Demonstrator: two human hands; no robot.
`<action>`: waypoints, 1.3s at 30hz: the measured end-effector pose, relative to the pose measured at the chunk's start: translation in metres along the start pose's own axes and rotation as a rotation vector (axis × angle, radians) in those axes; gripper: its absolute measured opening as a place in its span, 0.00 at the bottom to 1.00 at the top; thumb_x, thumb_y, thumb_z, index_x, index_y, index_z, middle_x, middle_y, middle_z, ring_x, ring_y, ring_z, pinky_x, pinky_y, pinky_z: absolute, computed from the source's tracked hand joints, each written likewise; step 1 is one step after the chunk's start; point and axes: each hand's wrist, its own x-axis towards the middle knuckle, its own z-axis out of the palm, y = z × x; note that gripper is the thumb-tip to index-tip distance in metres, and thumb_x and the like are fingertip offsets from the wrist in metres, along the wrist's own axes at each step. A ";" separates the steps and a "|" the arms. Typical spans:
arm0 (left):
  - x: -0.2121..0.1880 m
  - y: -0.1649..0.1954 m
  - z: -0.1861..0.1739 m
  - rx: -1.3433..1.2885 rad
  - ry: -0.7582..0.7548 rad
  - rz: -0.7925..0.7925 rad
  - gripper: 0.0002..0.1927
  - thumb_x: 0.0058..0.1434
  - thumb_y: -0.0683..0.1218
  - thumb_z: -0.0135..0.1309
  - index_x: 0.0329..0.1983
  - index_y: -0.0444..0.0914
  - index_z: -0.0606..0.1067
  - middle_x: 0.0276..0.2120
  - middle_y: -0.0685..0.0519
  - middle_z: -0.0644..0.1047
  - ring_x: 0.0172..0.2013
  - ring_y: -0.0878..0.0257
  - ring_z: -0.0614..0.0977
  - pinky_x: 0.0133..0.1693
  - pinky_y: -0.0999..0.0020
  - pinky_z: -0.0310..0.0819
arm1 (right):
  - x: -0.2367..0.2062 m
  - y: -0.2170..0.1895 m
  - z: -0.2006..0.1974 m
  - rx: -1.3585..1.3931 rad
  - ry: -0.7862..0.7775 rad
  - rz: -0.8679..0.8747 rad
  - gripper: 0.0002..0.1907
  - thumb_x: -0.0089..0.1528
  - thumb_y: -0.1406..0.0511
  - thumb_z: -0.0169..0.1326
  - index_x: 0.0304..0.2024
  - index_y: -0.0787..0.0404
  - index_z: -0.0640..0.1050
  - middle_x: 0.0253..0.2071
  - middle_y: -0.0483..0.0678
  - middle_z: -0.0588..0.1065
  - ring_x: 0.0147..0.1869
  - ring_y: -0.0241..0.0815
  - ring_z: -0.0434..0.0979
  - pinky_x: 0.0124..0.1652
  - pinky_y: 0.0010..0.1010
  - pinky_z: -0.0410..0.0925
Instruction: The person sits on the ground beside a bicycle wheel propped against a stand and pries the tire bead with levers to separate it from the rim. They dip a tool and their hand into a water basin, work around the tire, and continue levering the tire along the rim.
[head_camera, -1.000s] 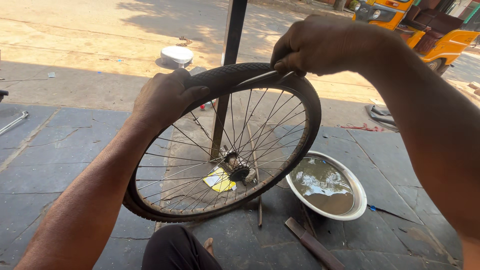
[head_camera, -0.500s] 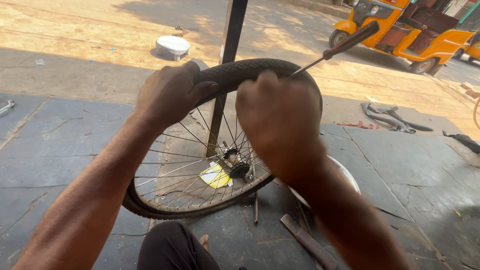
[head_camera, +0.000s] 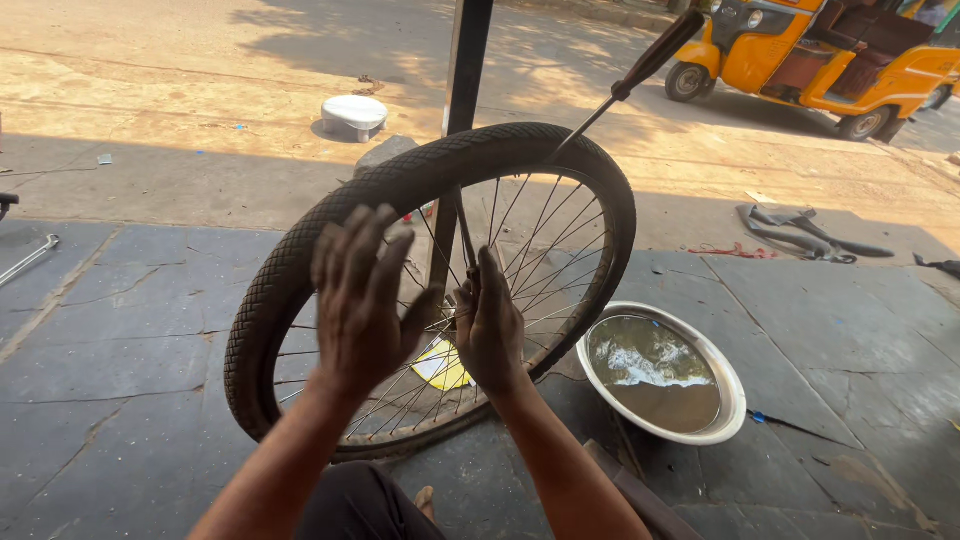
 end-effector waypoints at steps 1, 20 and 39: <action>-0.014 0.012 0.008 -0.165 -0.077 -0.063 0.32 0.65 0.53 0.60 0.68 0.35 0.65 0.68 0.39 0.68 0.70 0.43 0.69 0.70 0.49 0.62 | -0.005 0.001 -0.002 0.034 0.014 0.026 0.34 0.70 0.71 0.53 0.76 0.63 0.55 0.51 0.55 0.76 0.47 0.46 0.83 0.41 0.34 0.77; -0.032 0.088 0.095 -1.070 -0.502 -0.768 0.52 0.41 0.53 0.69 0.68 0.32 0.61 0.58 0.40 0.73 0.57 0.51 0.78 0.55 0.56 0.77 | 0.232 -0.015 -0.256 -0.951 -0.801 -0.427 0.19 0.62 0.53 0.63 0.42 0.62 0.83 0.50 0.55 0.79 0.56 0.56 0.78 0.54 0.48 0.71; -0.010 0.093 0.092 -0.991 -0.640 -0.699 0.54 0.37 0.58 0.69 0.63 0.28 0.62 0.52 0.39 0.73 0.50 0.52 0.78 0.50 0.58 0.75 | 0.120 0.038 -0.225 -1.045 -0.277 -0.175 0.09 0.60 0.62 0.61 0.32 0.58 0.75 0.27 0.48 0.74 0.30 0.50 0.78 0.32 0.46 0.68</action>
